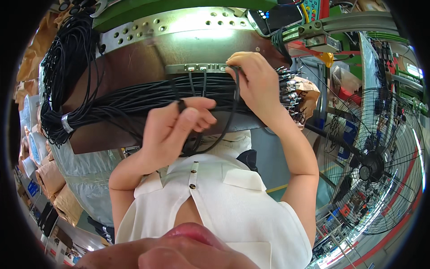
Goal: Assembling or testing electronic cables by plugging them from a bundle into a testing fixture and trimming them with wire cutters.
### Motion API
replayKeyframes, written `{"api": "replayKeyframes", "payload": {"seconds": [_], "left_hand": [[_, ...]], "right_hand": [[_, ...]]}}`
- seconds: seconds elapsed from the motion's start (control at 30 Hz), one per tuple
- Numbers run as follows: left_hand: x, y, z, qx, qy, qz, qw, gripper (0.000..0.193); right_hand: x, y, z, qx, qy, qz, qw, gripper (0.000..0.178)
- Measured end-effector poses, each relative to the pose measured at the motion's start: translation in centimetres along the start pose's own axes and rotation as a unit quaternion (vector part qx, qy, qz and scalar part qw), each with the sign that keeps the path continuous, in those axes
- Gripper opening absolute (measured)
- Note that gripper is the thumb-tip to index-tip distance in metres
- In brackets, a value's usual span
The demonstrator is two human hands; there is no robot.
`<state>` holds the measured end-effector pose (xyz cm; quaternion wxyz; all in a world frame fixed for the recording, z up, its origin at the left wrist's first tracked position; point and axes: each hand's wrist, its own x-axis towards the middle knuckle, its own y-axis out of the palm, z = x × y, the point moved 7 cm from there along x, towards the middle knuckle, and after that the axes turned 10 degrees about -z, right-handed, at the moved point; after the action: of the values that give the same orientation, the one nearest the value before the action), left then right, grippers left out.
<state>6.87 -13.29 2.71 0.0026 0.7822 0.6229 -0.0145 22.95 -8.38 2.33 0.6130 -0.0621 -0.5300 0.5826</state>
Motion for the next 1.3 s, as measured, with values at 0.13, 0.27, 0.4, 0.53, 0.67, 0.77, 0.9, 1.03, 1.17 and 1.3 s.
{"api": "replayKeyframes", "payload": {"seconds": [0.13,0.27,0.4,0.53,0.67,0.77,0.9,1.03,1.17,1.3], "left_hand": [[-0.5,0.7,0.4,-0.233,-0.292,0.181,0.910,0.044],[-1.0,2.6,1.9,-0.262,-0.340,0.218,0.877,0.045],[-0.9,3.8,2.8,-0.297,-0.358,0.239,0.853,0.045],[-0.7,3.9,3.2,-0.340,-0.397,0.241,0.818,0.045],[-1.2,5.1,1.7,-0.289,-0.405,0.281,0.820,0.044],[-0.4,3.8,0.2,-0.129,-0.322,0.306,0.887,0.038],[2.1,-0.9,-1.5,0.090,-0.041,0.148,0.984,0.030],[5.4,-4.9,0.2,0.135,-0.006,0.025,0.991,0.031],[11.5,-9.5,-1.2,0.440,0.265,-0.091,0.853,0.031],[15.5,-10.3,-2.5,0.594,0.299,-0.236,0.708,0.037]], "right_hand": [[-0.5,1.1,-0.6,0.026,0.029,0.034,0.999,0.017],[-0.1,1.2,0.5,-0.003,-0.033,0.048,0.998,0.016],[0.0,1.0,1.1,-0.014,-0.058,0.046,0.997,0.016],[0.3,0.1,0.1,-0.014,-0.092,0.054,0.994,0.017],[1.4,-0.6,2.2,-0.043,-0.105,0.023,0.993,0.023],[0.6,-0.9,0.1,0.013,-0.070,0.012,0.997,0.023],[-1.8,-0.5,-2.5,0.027,0.039,0.055,0.997,0.016],[-1.0,-0.6,-1.8,0.015,0.007,0.062,0.998,0.021],[-0.7,0.0,-2.0,0.039,0.036,0.110,0.992,0.020],[-0.7,-0.1,-1.7,-0.004,0.015,0.090,0.996,0.020]]}}
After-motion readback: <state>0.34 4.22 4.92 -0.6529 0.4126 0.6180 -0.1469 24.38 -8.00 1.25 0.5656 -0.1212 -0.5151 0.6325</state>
